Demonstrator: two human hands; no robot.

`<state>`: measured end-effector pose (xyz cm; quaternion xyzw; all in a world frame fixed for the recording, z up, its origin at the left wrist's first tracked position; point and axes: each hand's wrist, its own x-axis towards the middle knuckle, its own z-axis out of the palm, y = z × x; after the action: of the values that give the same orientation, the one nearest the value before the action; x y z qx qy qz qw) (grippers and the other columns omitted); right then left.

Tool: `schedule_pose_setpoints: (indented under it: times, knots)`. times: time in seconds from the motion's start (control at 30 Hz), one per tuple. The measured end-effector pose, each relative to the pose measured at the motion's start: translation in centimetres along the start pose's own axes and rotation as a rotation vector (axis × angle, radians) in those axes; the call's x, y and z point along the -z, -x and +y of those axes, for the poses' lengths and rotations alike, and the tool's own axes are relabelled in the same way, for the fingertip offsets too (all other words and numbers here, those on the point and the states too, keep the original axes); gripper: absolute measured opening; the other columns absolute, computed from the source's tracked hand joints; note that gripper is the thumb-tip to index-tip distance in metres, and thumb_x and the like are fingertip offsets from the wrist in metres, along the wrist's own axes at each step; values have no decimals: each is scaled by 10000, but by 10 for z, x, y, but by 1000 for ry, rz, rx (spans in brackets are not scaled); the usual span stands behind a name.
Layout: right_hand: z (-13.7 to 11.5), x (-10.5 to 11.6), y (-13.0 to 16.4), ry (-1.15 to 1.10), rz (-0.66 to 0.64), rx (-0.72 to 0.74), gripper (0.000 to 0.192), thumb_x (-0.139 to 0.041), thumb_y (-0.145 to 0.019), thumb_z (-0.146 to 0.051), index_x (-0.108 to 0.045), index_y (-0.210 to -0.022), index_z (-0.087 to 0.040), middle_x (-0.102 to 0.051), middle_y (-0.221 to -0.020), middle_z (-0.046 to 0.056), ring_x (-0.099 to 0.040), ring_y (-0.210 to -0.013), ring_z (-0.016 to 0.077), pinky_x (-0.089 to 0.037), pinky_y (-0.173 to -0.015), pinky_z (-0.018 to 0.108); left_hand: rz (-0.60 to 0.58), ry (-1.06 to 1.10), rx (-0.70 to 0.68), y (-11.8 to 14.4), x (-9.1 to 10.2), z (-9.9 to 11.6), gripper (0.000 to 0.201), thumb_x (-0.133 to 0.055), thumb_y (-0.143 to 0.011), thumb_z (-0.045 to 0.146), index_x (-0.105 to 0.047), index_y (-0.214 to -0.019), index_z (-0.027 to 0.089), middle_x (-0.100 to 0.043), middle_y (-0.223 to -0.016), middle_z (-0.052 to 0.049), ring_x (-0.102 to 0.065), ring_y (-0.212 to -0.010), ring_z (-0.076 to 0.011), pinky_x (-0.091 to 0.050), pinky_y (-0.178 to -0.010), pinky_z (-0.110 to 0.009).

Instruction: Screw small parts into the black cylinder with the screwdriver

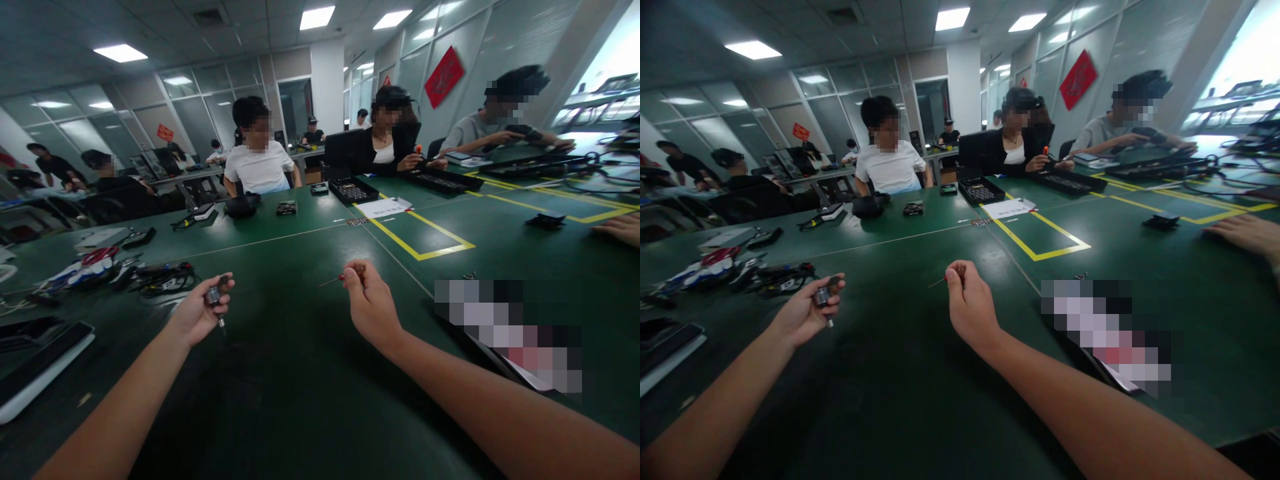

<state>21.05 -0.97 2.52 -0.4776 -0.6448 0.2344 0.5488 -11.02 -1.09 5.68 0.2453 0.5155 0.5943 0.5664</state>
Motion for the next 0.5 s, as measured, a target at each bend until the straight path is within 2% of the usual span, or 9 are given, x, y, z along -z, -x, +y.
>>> schedule_pose_setpoints:
  times: [0.17,0.37,0.5]
  knots:
    - [-1,0,0,-3,-4,1,212,-432,-1026,-387,-572,-998,-229,-653,-832,36,-649,-794,213,-458,-672,329,137,35,-91,15,40,26,253,-405,-1000,172,-649,-936,160,-661,-773,10,-453,-528,-68,-360,-421,-129]
    - [1,-2,-1,-11,-12,-7,211,-431,-1028,-383,-570,-993,-228,-654,-855,33,-649,-808,210,-457,-712,339,298,68,-134,32,97,47,301,-321,-954,109,-533,-745,153,-548,-587,16,-405,-483,-71,-354,-430,-126]
    - [3,-3,-1,-11,-21,-14,220,-428,-1031,-388,-573,-1004,-224,-652,-854,32,-644,-803,207,-453,-706,334,384,-7,-275,47,124,56,280,-305,-906,77,-479,-697,143,-511,-549,13,-390,-472,-71,-362,-431,-123]
